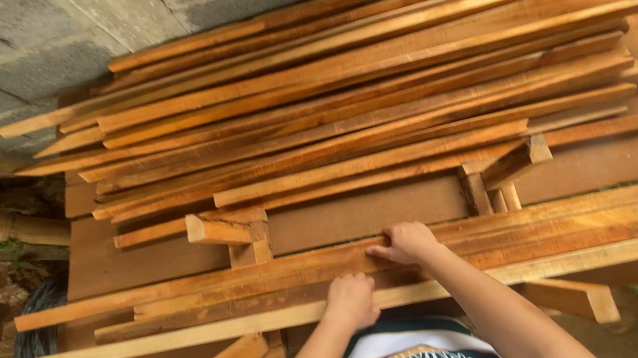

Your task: The person stacks long, thin wooden planks onto a wooden rack outdoors. They pick up individual planks from a pile and place them one by one onto the rack, arranging them in a neat stack.

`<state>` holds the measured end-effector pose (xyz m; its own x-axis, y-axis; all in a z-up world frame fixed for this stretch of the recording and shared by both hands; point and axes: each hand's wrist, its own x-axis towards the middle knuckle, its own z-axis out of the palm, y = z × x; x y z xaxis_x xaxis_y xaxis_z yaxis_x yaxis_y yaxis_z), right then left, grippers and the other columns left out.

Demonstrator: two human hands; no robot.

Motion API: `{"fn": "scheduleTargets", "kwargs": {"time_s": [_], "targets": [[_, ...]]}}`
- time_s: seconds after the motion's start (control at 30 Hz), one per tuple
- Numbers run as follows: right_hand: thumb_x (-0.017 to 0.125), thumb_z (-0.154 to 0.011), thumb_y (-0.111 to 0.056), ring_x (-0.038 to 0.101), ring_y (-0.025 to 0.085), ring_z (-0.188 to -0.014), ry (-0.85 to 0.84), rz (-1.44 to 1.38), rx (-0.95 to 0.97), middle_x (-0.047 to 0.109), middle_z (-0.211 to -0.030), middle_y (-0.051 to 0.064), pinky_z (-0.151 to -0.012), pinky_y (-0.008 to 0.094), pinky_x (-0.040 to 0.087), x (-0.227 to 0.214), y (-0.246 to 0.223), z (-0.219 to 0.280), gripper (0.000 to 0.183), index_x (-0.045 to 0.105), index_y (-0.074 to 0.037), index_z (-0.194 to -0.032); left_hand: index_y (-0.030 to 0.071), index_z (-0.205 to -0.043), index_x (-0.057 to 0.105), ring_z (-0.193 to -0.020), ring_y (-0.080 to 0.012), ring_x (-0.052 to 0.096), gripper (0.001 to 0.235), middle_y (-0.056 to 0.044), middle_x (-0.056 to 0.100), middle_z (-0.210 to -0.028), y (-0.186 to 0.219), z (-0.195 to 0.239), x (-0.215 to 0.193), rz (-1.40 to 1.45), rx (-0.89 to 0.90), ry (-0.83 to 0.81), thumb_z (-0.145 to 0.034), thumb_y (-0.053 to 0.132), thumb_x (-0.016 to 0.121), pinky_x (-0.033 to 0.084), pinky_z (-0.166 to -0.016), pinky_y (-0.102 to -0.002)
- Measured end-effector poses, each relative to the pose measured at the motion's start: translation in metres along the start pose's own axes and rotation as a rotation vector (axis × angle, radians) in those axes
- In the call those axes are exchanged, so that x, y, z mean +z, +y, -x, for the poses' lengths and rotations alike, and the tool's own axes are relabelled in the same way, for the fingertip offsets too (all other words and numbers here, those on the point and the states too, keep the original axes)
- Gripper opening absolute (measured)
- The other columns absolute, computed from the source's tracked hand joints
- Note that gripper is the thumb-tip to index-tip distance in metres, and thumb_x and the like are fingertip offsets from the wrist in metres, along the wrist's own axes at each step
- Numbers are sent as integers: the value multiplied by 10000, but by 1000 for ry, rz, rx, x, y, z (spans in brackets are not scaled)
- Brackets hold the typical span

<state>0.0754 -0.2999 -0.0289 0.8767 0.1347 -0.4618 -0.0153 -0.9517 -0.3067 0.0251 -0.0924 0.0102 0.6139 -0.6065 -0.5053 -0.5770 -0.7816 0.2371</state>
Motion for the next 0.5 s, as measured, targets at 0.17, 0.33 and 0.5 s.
{"fn": "scheduleTargets", "kwargs": {"time_s": [0.17,0.33,0.5], "targets": [[612,-764,-865,735,278,-937,-427,-16,101,763,-1053,86,-871,405,579,-40,-13,-20,833,751,-123,-1115,55,-990,768,-851,-358,704,298,-163,736,-965,9,-16,-52,-21,25,-287,-823,297,716,566,-761,-437],[603,-774,-864,714,324,-984,-517,-38,49,738,-1135,121,-900,434,575,-48,-5,-34,867,737,-93,-1149,39,-933,787,-847,-412,694,409,-207,743,-950,-9,-43,-51,30,85,-324,-776,397,666,558,-752,-486],[666,-905,-493,769,172,-871,-60,-529,-31,799,-1015,45,-778,301,649,-131,-6,-98,402,760,-143,-1080,57,-883,755,-584,-192,672,377,-34,723,-782,-62,-101,-58,733,-44,-814,-970,387,596,566,-629,-346]]}}
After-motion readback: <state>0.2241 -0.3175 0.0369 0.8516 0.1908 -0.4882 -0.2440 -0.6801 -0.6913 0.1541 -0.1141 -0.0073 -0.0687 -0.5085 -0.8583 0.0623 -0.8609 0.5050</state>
